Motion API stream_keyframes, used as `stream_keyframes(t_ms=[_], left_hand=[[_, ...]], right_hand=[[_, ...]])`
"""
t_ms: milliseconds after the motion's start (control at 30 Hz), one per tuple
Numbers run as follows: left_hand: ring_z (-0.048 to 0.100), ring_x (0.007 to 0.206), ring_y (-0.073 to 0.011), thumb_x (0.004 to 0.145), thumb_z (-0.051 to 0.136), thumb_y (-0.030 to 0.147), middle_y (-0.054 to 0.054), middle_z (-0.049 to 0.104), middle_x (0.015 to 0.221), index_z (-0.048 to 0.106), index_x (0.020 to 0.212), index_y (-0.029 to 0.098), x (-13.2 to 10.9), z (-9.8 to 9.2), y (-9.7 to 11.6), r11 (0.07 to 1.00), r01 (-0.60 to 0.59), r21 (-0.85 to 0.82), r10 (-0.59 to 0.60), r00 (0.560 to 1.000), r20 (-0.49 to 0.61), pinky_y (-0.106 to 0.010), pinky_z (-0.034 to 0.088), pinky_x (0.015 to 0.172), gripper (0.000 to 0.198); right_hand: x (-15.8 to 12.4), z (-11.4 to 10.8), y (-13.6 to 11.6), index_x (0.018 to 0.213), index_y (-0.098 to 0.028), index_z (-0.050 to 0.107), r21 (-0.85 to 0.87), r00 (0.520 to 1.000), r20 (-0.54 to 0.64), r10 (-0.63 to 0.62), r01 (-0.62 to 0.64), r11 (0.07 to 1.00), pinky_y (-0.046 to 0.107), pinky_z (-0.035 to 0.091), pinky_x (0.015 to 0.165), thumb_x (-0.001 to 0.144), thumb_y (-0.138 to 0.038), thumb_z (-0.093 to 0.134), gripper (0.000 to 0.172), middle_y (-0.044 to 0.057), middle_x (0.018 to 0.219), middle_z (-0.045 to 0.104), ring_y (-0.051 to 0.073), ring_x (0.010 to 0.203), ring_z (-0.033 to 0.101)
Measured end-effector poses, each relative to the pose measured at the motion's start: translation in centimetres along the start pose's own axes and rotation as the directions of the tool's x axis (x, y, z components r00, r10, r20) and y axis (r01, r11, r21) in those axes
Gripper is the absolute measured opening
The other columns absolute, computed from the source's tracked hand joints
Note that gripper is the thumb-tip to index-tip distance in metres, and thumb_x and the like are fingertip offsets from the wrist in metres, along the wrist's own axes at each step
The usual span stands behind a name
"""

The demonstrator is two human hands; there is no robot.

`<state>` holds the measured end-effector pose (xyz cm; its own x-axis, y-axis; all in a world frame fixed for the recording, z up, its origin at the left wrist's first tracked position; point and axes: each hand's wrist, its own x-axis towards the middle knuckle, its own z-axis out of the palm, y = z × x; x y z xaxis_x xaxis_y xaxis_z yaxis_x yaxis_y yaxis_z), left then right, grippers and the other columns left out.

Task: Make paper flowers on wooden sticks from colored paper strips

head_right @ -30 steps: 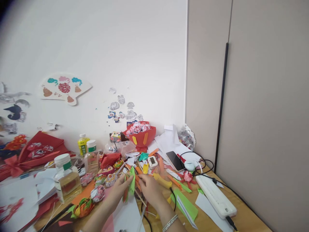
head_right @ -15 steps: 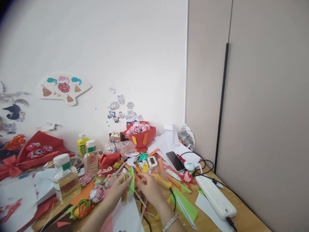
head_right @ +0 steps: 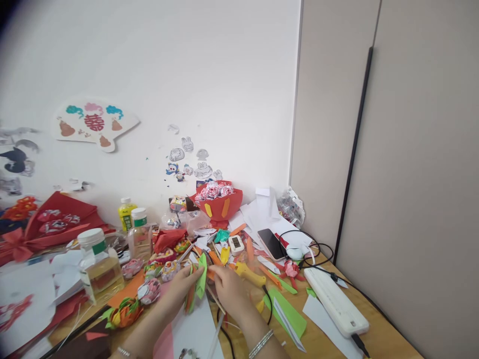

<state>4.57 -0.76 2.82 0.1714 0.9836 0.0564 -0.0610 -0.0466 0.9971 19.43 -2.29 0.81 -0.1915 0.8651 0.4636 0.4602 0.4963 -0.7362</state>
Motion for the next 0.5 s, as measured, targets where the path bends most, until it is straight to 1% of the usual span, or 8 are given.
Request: stream_keyframes(t_ms=[100,167,267,367,500], left_hand=[[0.057,0.050,-0.0119,0.058,0.074,0.044,0.003,0.062,0.053,0.058,0.066,0.017,-0.24,0.05,0.15,0.991,0.015,-0.130,-0.010,0.999,0.041,-0.021,0.045,0.054,0.032],[0.060,0.054,-0.0133,0.058,0.075,0.041,0.002,0.064,0.057,0.059,0.071,0.017,-0.45,0.03,0.39,0.984,0.047,-0.173,-0.032,0.996,0.089,-0.021,0.046,0.055,0.032],[0.064,0.059,-0.0156,0.058,0.076,0.038,0.001,0.066,0.061,0.060,0.075,0.017,-0.70,-0.04,0.70,0.977,0.111,-0.182,-0.082,0.984,0.161,-0.022,0.048,0.056,0.031],[0.065,0.059,-0.0152,0.058,0.076,0.034,0.001,0.066,0.059,0.059,0.073,0.016,-0.73,-0.16,0.66,0.969,0.158,-0.192,-0.126,0.977,0.171,-0.022,0.049,0.056,0.029],[0.061,0.050,-0.0123,0.062,0.074,0.034,0.002,0.064,0.053,0.056,0.069,0.016,-0.51,-0.46,0.24,0.958,0.198,-0.208,-0.163,0.971,0.174,-0.020,0.048,0.051,0.027]], right_hand=[[-0.15,-0.29,-0.16,0.118,-0.022,0.057,-0.070,0.998,0.041,-0.047,0.050,0.996,0.031,0.041,0.092,0.087,-0.015,0.034,0.039,0.006,0.117,0.061,0.018,0.107,0.056],[-0.17,-0.51,-0.27,0.117,-0.022,0.057,-0.145,0.995,0.082,-0.058,0.070,0.987,0.031,0.043,0.087,0.088,-0.019,0.038,0.035,0.006,0.112,0.063,0.020,0.103,0.057],[-0.12,-0.71,-0.44,0.109,-0.022,0.060,-0.250,0.984,0.157,-0.083,0.121,0.961,0.029,0.044,0.079,0.087,-0.020,0.042,0.029,0.006,0.102,0.066,0.020,0.092,0.059],[-0.08,-0.72,-0.55,0.106,-0.023,0.060,-0.308,0.976,0.199,-0.094,0.153,0.939,0.027,0.043,0.075,0.089,-0.021,0.038,0.027,0.005,0.099,0.067,0.019,0.087,0.060],[-0.14,-0.70,-0.39,0.109,-0.024,0.058,-0.367,0.982,0.183,-0.047,0.113,0.923,0.028,0.043,0.072,0.088,-0.024,0.041,0.027,0.005,0.098,0.067,0.020,0.086,0.061]])
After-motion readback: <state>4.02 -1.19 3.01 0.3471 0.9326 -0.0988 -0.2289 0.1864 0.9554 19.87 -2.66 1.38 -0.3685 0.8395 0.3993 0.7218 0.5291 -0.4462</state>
